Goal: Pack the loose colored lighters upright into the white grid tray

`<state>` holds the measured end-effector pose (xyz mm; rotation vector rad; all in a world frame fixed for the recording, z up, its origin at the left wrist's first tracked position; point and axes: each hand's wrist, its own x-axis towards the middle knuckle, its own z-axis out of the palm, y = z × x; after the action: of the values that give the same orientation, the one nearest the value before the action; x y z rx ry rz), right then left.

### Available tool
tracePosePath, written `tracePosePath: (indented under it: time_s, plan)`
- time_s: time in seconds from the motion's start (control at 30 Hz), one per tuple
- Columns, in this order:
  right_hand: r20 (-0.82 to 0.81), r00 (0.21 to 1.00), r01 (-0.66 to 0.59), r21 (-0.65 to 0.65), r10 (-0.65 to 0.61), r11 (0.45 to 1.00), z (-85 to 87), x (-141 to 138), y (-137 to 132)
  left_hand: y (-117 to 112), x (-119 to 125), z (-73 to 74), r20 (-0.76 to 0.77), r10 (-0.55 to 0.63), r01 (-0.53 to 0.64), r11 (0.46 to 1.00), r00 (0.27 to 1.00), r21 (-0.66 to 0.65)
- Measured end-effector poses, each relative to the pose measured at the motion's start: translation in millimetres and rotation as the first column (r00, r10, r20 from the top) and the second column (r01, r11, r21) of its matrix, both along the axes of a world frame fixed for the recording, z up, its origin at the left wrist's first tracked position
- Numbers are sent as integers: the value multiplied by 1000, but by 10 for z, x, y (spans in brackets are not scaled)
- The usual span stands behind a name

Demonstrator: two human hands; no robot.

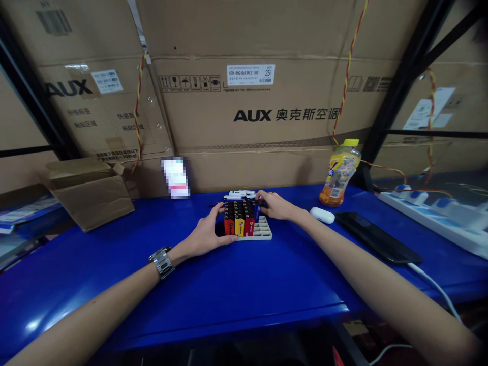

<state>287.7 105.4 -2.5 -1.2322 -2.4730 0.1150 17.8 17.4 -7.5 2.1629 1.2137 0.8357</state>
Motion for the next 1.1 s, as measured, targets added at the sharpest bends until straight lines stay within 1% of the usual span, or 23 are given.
tracePosePath:
  time_s: [0.1,0.17,0.27,0.37,0.47,0.6,0.7,0.77,0.87,0.97,1.03,1.1]
  plan:
    - [5,999,34,-80,-33,996,28,38,13,12,-10,-4,-38,-11,11,1000,999,11]
    - [49,998,44,-69,-41,997,36,69,19,16,-9,-11,-47,2,-1,999,999,34]
    - [70,996,52,-43,-49,998,42,111,17,19,1,-25,-56,58,-56,997,997,47]
    - [73,992,102,-31,-99,994,54,145,-2,29,8,-36,-40,101,-99,994,994,50]
    - [110,982,161,-41,-155,986,81,165,-36,43,7,-42,-7,122,-122,992,992,43]
    - [130,967,226,-42,-219,973,109,133,-93,42,5,-25,25,149,-149,989,989,12]
    - [122,973,196,2,-194,981,90,74,-109,23,14,6,31,152,-151,988,988,-20]
    - [135,982,129,29,-132,991,57,42,-93,11,23,24,26,154,-153,987,988,-42]
    - [121,992,45,27,-48,999,-1,22,-49,6,31,32,35,149,-147,988,988,-45]
    - [19,999,34,44,-35,998,-33,17,-26,16,28,19,42,151,-150,988,988,-29]
    - [-52,998,51,58,-48,997,-32,11,-32,23,23,10,32,153,-153,988,988,-22]
    - [-132,989,73,41,-67,997,-19,-2,-52,25,17,4,17,151,-151,988,988,-15]
